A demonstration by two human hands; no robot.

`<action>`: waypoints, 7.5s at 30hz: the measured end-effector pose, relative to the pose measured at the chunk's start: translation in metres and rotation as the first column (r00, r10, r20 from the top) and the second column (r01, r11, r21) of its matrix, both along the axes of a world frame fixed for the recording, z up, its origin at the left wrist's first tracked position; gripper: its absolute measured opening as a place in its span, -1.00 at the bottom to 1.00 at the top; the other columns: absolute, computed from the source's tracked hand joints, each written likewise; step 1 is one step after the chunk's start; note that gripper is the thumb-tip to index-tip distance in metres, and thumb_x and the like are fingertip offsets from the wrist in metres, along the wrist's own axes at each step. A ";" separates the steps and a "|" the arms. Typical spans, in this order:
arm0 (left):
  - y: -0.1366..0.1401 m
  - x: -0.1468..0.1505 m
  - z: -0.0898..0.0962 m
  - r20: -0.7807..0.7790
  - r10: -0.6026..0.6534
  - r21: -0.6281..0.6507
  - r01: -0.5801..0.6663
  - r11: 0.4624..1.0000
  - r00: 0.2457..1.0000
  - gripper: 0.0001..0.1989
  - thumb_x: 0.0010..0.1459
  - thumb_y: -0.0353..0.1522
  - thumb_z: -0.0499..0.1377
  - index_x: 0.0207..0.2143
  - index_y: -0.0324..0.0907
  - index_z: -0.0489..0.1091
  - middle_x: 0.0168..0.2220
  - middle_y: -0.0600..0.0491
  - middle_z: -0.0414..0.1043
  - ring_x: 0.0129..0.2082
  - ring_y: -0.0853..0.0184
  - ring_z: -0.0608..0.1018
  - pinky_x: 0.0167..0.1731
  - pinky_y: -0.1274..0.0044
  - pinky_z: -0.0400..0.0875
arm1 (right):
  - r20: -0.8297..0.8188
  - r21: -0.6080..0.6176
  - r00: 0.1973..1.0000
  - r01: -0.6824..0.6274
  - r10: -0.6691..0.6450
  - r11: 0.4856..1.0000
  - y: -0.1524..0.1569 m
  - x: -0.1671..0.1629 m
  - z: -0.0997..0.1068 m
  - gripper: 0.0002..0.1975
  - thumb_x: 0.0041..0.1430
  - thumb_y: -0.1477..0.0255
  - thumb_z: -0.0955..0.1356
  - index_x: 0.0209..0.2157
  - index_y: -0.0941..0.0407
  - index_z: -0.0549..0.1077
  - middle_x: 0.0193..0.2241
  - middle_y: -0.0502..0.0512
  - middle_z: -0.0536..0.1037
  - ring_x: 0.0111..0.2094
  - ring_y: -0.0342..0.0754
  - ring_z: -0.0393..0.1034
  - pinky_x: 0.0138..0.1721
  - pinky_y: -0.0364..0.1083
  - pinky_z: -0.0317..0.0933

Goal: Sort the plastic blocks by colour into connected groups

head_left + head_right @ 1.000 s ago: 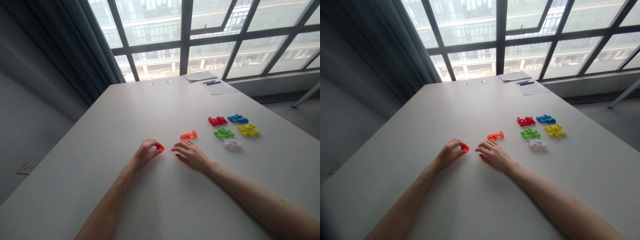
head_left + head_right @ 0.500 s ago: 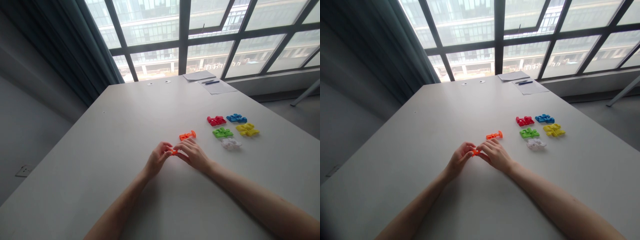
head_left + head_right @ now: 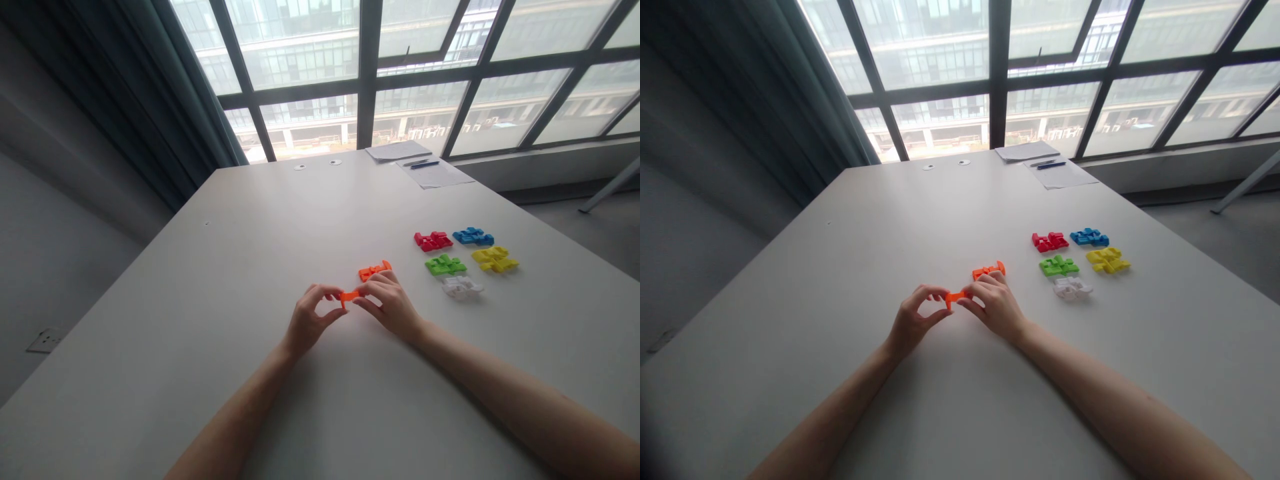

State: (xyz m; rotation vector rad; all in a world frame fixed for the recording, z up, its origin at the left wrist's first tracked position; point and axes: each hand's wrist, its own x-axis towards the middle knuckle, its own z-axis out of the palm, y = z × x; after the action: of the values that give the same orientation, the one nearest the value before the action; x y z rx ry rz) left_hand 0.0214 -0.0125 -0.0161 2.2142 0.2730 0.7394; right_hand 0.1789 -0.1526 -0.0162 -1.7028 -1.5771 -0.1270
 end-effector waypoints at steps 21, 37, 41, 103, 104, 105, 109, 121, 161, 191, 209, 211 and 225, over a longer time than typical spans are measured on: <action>-0.001 0.001 0.002 -0.073 -0.023 -0.055 0.019 0.998 0.997 -0.84 0.12 -0.24 0.26 -0.33 -0.12 0.41 -0.38 0.11 0.51 -0.36 0.35 0.51 -0.24 0.47 0.38 | -0.242 -0.009 0.970 -0.034 0.031 0.999 0.001 -0.005 0.001 -0.86 0.21 0.38 0.35 -0.17 0.04 0.41 -0.35 0.05 0.57 -0.25 -0.02 0.44 -0.16 0.01 0.27; 0.006 0.004 -0.007 -0.001 0.203 -0.048 -0.203 0.978 0.979 -0.90 0.22 -0.33 0.15 -0.28 -0.16 0.43 -0.34 0.07 0.49 -0.31 0.35 0.49 -0.24 0.49 0.35 | 0.014 -0.257 0.983 -0.174 0.184 0.951 0.003 -0.003 0.000 -0.77 0.30 0.48 0.24 -0.11 0.03 0.48 -0.21 0.09 0.52 -0.17 -0.03 0.32 -0.05 0.02 0.12; 0.007 0.004 -0.007 -0.012 0.191 -0.053 -0.192 0.980 0.981 -0.90 0.23 -0.34 0.14 -0.28 -0.16 0.43 -0.35 0.08 0.48 -0.31 0.36 0.48 -0.25 0.50 0.35 | 0.009 -0.221 0.989 -0.143 0.148 0.965 0.003 -0.001 -0.005 -0.79 0.32 0.42 0.25 -0.08 0.06 0.46 -0.13 0.14 0.50 -0.12 -0.03 0.33 -0.04 0.01 0.16; 0.007 0.004 -0.005 -0.069 0.103 0.023 -0.102 0.995 0.992 -0.89 0.22 -0.38 0.10 -0.28 -0.16 0.43 -0.31 0.03 0.47 -0.25 0.30 0.47 -0.20 0.46 0.38 | 0.066 -0.408 0.963 -0.213 0.261 0.888 -0.017 0.053 0.034 -0.89 0.20 0.37 0.33 -0.38 0.08 0.46 -0.42 0.01 0.53 -0.39 -0.14 0.38 -0.15 -0.07 0.15; 0.007 0.004 -0.005 -0.067 0.102 0.022 -0.101 0.995 0.993 -0.89 0.22 -0.38 0.10 -0.28 -0.16 0.43 -0.32 0.03 0.47 -0.25 0.30 0.48 -0.20 0.46 0.38 | 0.040 -0.452 0.967 -0.208 0.253 0.868 -0.020 0.059 0.040 -0.89 0.19 0.37 0.33 -0.39 0.08 0.46 -0.44 -0.01 0.53 -0.42 -0.15 0.37 -0.22 -0.09 0.16; 0.007 0.004 -0.005 -0.065 0.101 0.023 -0.100 0.995 0.993 -0.89 0.22 -0.38 0.10 -0.28 -0.16 0.43 -0.32 0.03 0.47 -0.25 0.30 0.48 -0.20 0.47 0.39 | 0.022 -0.485 0.973 -0.192 0.231 0.853 -0.023 0.064 0.045 -0.89 0.18 0.37 0.33 -0.40 0.08 0.46 -0.46 -0.02 0.52 -0.44 -0.15 0.36 -0.28 -0.11 0.17; 0.007 0.005 -0.005 -0.064 0.102 0.027 -0.101 0.995 0.993 -0.89 0.22 -0.38 0.10 -0.29 -0.15 0.43 -0.32 0.03 0.48 -0.25 0.30 0.48 -0.20 0.46 0.39 | 0.008 -0.523 0.997 -0.057 0.072 0.851 -0.033 0.087 0.055 -0.88 0.14 0.35 0.32 -0.39 0.07 0.46 -0.49 0.01 0.51 -0.49 -0.14 0.35 -0.47 -0.16 0.12; 0.008 0.004 -0.004 -0.071 0.092 0.029 -0.090 0.995 0.993 -0.88 0.22 -0.38 0.09 -0.29 -0.15 0.43 -0.31 0.02 0.48 -0.24 0.29 0.47 -0.20 0.46 0.39 | 0.145 -0.431 0.988 0.008 0.060 0.902 -0.027 0.095 0.034 -0.88 0.20 0.37 0.31 -0.39 0.09 0.44 -0.43 0.05 0.51 -0.46 -0.12 0.34 -0.37 -0.11 0.15; 0.007 0.004 -0.003 -0.079 0.086 0.014 -0.085 0.996 0.993 -0.89 0.23 -0.40 0.09 -0.28 -0.17 0.43 -0.31 0.04 0.47 -0.23 0.32 0.47 -0.21 0.49 0.37 | 0.158 -0.489 0.987 0.076 0.002 0.869 -0.024 0.087 0.030 -0.80 0.11 0.34 0.40 -0.48 0.09 0.31 -0.47 0.01 0.49 -0.44 -0.10 0.30 -0.35 -0.11 0.07; 0.007 0.004 -0.004 -0.090 0.083 0.009 -0.083 0.997 0.992 -0.89 0.24 -0.39 0.09 -0.28 -0.16 0.42 -0.30 0.04 0.47 -0.23 0.31 0.46 -0.20 0.49 0.36 | 0.098 -0.433 0.994 0.001 0.046 0.901 -0.024 0.091 0.026 -0.93 0.17 0.43 0.32 -0.38 0.10 0.41 -0.41 0.06 0.48 -0.39 -0.11 0.32 -0.32 -0.13 0.14; 0.007 0.004 -0.004 -0.089 0.083 0.016 -0.082 0.997 0.993 -0.89 0.23 -0.40 0.09 -0.29 -0.16 0.42 -0.31 0.04 0.47 -0.23 0.31 0.46 -0.20 0.49 0.36 | -0.047 -0.413 0.993 -0.122 0.113 0.903 -0.024 0.083 0.032 -0.88 0.17 0.37 0.31 -0.37 0.10 0.45 -0.42 0.06 0.48 -0.41 -0.12 0.31 -0.38 -0.15 0.16; 0.007 0.004 -0.004 -0.088 0.082 0.014 -0.081 0.997 0.993 -0.89 0.23 -0.40 0.09 -0.29 -0.17 0.43 -0.31 0.04 0.47 -0.23 0.32 0.46 -0.21 0.50 0.36 | -0.062 -0.398 0.991 -0.135 0.120 0.907 -0.023 0.080 0.033 -0.88 0.18 0.37 0.31 -0.35 0.10 0.47 -0.42 0.06 0.48 -0.40 -0.12 0.31 -0.36 -0.15 0.17; 0.007 0.004 -0.003 -0.094 0.087 0.014 -0.086 0.996 0.992 -0.88 0.22 -0.39 0.09 -0.29 -0.16 0.43 -0.31 0.03 0.46 -0.24 0.30 0.46 -0.20 0.47 0.38 | -0.024 -0.248 0.995 0.086 -0.095 0.965 -0.025 0.096 0.030 -0.85 0.20 0.30 0.31 -0.30 0.09 0.40 -0.36 0.11 0.48 -0.37 -0.07 0.31 -0.35 -0.08 0.22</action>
State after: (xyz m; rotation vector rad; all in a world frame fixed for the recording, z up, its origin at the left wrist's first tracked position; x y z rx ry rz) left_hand 0.0254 -0.0058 -0.0194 2.2616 0.4155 0.6836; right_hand 0.2747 -0.1775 0.0134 -1.9588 -1.5403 0.0567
